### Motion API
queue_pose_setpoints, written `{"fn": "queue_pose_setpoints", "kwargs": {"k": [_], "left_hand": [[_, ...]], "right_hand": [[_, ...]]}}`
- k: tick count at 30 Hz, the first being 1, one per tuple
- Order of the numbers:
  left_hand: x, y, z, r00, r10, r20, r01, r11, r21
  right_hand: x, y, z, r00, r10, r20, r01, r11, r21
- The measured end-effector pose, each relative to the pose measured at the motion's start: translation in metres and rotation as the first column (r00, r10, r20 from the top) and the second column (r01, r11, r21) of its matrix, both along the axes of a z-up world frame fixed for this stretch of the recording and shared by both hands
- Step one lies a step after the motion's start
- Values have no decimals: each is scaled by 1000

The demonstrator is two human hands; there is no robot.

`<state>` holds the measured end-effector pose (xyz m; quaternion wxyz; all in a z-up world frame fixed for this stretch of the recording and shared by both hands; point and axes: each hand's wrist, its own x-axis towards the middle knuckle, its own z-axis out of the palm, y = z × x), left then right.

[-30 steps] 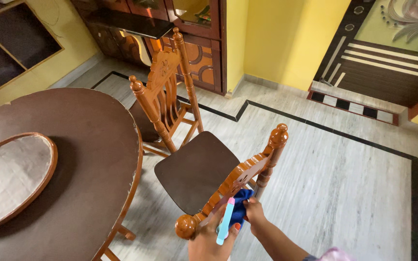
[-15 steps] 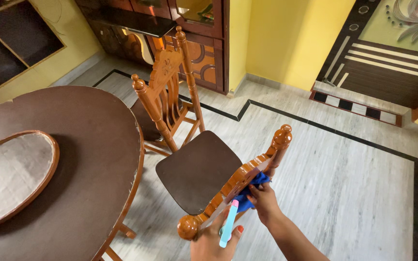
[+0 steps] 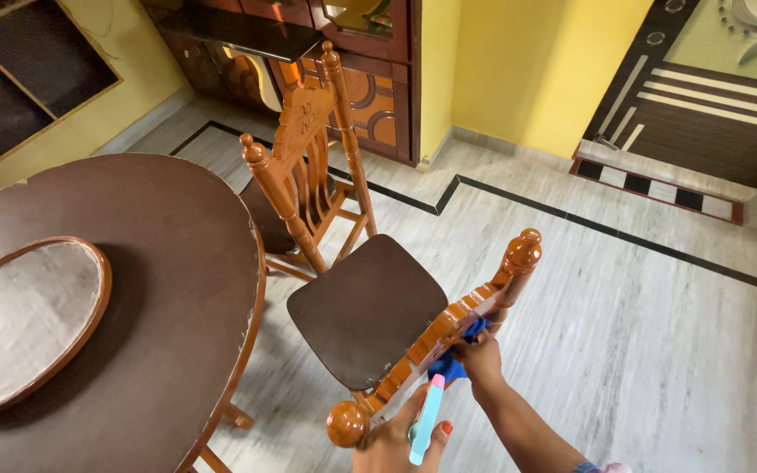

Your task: The person cleans a wooden dining chair using a spray bottle and a blue cloth. They spray the chair's backrest and seat, then wipe each part with the cloth, moving around the chair to reach different areas.

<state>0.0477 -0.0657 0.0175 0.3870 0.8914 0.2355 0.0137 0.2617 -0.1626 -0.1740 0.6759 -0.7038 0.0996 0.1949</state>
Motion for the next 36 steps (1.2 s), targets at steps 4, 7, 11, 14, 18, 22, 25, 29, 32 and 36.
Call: {"fn": "queue_pose_setpoints", "kwargs": {"k": [4,7,11,14,18,22,25,29,32,36], "left_hand": [[4,-1,-1,996,10,-92,-10,1000,-3],[3,-6,-7,996,-9,86,14,998,-63],[5,-4,-23,965,-63,253,100,985,-137],[5,-6,-36,986,-2,167,57,943,-327],[14,-7,-57,990,-73,117,100,967,-236],[25,-7,-73,990,-110,-84,86,966,-245],[34,-9,-84,989,-82,-121,52,972,-229],[38,-12,-98,997,-54,55,64,975,-213],[39,-13,-110,1000,-27,3,27,983,-181],[37,-15,-123,990,-32,141,49,991,-122]], "right_hand": [[2,4,-6,1000,14,-3,-14,999,-34],[-2,3,-14,998,57,28,-54,994,-99],[2,6,-29,997,64,-35,-68,987,-147],[1,3,-42,987,112,112,-116,993,28],[2,-1,-51,957,178,228,-221,959,179],[7,10,-49,989,145,-1,-144,976,-164],[12,14,-54,989,149,-3,-148,981,-124],[22,11,-81,920,356,164,-352,934,-51],[36,18,-109,887,370,277,-421,894,155],[46,20,-127,856,481,190,-515,830,215]]}}
